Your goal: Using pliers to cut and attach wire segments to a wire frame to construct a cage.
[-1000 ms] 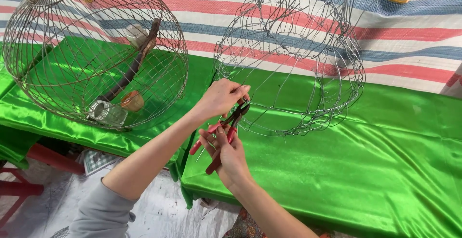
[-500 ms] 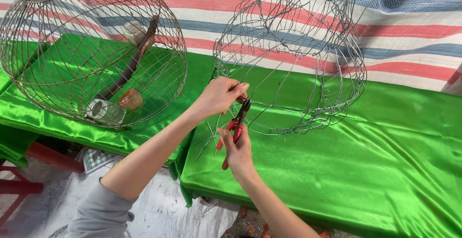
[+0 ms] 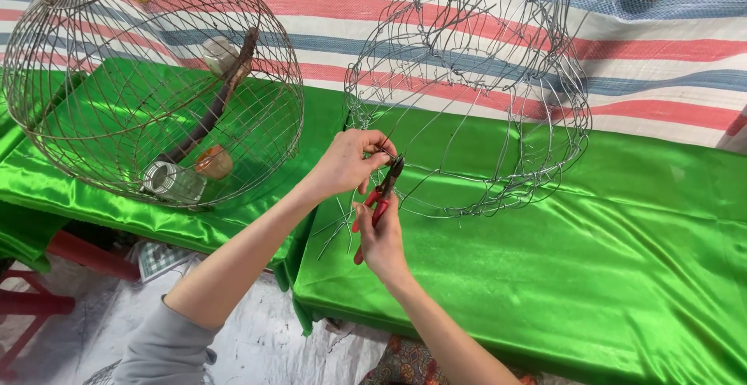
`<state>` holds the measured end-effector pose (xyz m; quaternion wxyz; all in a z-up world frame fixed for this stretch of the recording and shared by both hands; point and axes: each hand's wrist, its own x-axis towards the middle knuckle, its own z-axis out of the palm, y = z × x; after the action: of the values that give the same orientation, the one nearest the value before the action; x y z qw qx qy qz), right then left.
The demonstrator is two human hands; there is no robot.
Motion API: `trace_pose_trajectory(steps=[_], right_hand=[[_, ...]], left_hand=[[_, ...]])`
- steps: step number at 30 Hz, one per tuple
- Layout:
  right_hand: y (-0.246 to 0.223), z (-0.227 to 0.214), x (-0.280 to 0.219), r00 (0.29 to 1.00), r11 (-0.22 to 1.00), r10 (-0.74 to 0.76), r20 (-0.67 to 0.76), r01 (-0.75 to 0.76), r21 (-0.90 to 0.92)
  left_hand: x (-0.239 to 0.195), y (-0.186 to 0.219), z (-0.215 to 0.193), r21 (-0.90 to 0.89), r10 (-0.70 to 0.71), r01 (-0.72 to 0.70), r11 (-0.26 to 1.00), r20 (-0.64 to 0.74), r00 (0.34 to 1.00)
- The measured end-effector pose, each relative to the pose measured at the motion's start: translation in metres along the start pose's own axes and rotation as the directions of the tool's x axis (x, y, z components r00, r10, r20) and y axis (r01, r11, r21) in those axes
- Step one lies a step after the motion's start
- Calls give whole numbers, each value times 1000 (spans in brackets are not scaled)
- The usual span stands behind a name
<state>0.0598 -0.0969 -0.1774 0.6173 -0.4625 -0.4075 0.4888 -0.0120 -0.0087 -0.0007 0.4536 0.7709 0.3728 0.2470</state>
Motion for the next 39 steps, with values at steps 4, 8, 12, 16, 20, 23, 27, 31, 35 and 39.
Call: trace_pose_trajectory(steps=[4, 8, 12, 16, 20, 23, 27, 31, 35, 39], right_hand=[[-3, -1, 3, 1000, 1000, -8, -27, 9, 13], [16, -14, -10, 990, 990, 130, -52, -128, 53], [-18, -46, -46, 949, 976, 211, 236, -217, -1], [-147, -142, -87, 678, 929, 339, 652, -131, -348], [-125, -288, -107, 808, 512, 536, 245, -80, -855], [-103, -393, -116, 914, 22, 405, -21, -33, -999], [-62, -513, -110, 978, -100, 114, -174, -163, -982], [-90, -505, -103, 887, -149, 293, -356, -326, -934], [-108, -475, -105, 900, -358, 241, -364, -266, -895], [-172, -343, -104, 992, 271, 116, -49, -79, -959]], left_hand=[[-6, 10, -3, -22, 27, -27, 999, 19, 999], [-7, 9, -5, -58, 32, -28, 998, 67, 997], [-6, 9, 0, -69, 8, -4, 998, 49, 999], [-12, 20, 7, 82, -162, 159, 984, 39, 986], [-9, 9, 20, 103, -120, 122, 987, -26, 992], [-9, 7, 30, 119, -101, 107, 987, -58, 993], [-11, 4, 33, 140, -95, 108, 984, -99, 991], [-13, 5, 36, 115, -66, 76, 990, -93, 993], [-14, 5, 43, 48, -34, 41, 998, -128, 991], [-14, 4, 45, -22, -38, 35, 999, -156, 987]])
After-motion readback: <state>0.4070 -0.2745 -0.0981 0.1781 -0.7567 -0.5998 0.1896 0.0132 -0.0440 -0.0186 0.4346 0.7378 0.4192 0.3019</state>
